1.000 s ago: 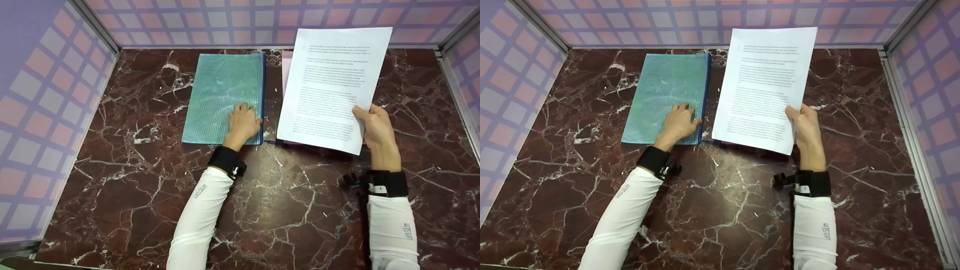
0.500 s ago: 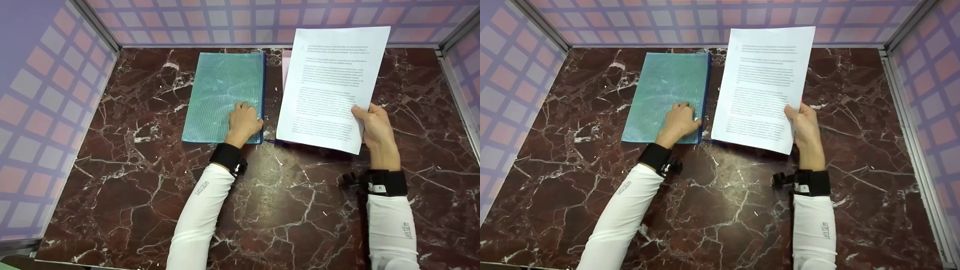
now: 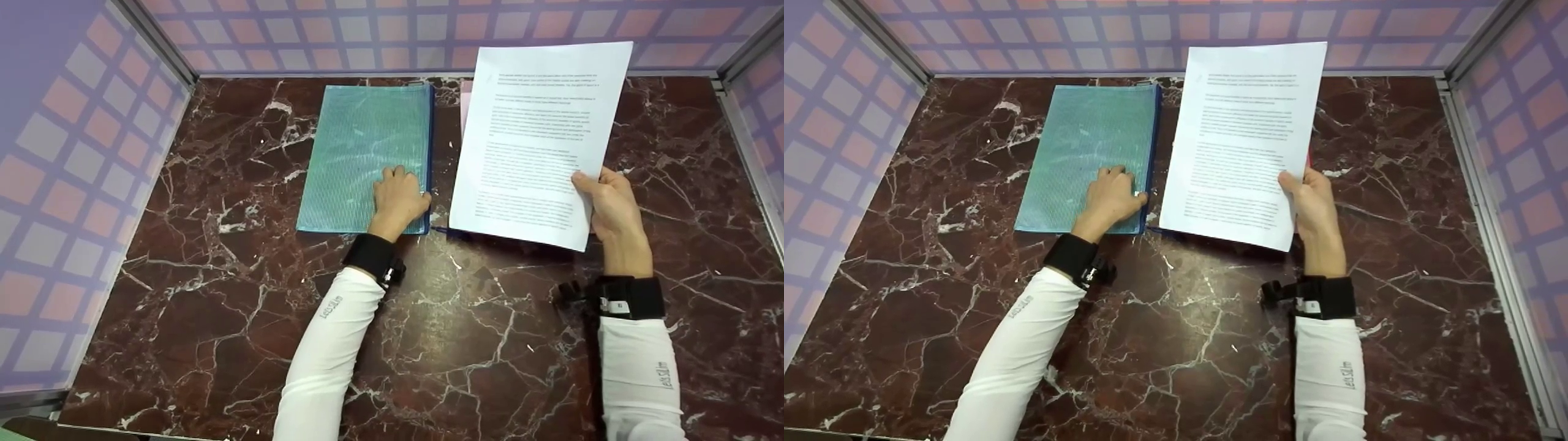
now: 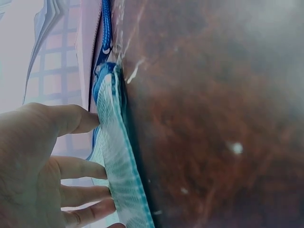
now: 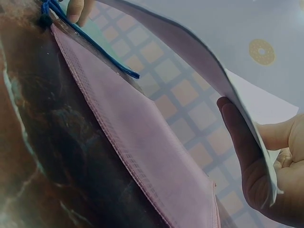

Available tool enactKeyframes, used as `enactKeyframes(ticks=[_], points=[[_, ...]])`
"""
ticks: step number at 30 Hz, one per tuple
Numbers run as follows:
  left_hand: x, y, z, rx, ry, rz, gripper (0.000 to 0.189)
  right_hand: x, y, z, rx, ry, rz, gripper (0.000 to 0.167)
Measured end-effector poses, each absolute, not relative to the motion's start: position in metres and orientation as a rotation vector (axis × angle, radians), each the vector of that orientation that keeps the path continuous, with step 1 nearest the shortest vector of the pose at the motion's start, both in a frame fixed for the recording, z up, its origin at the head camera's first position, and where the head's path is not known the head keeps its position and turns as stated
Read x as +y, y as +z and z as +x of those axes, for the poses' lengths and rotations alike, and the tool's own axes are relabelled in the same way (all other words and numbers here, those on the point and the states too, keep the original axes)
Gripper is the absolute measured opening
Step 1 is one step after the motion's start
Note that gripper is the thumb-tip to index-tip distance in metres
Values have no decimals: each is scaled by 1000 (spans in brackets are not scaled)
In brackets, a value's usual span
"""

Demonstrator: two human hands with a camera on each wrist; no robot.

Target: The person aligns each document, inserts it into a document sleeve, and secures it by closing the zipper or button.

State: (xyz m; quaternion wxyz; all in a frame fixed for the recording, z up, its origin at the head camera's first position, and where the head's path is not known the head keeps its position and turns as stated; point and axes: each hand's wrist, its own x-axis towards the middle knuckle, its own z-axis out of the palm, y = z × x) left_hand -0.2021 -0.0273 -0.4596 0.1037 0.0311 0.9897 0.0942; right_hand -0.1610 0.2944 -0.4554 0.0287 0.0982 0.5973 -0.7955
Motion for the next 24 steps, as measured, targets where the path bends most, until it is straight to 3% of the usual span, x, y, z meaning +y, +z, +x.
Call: enactKeyframes(ticks=[11, 18, 24], points=[[-5, -453, -208, 2882, 161, 34, 35, 295, -457, -161, 1861, -2436, 304, 37], [-9, -454, -210, 2922, 168, 76, 34, 296, -458, -163, 1862, -2433, 318, 27], [-14, -455, -210, 2943, 189, 138, 30, 298, -459, -163, 1856, -2434, 307, 29]])
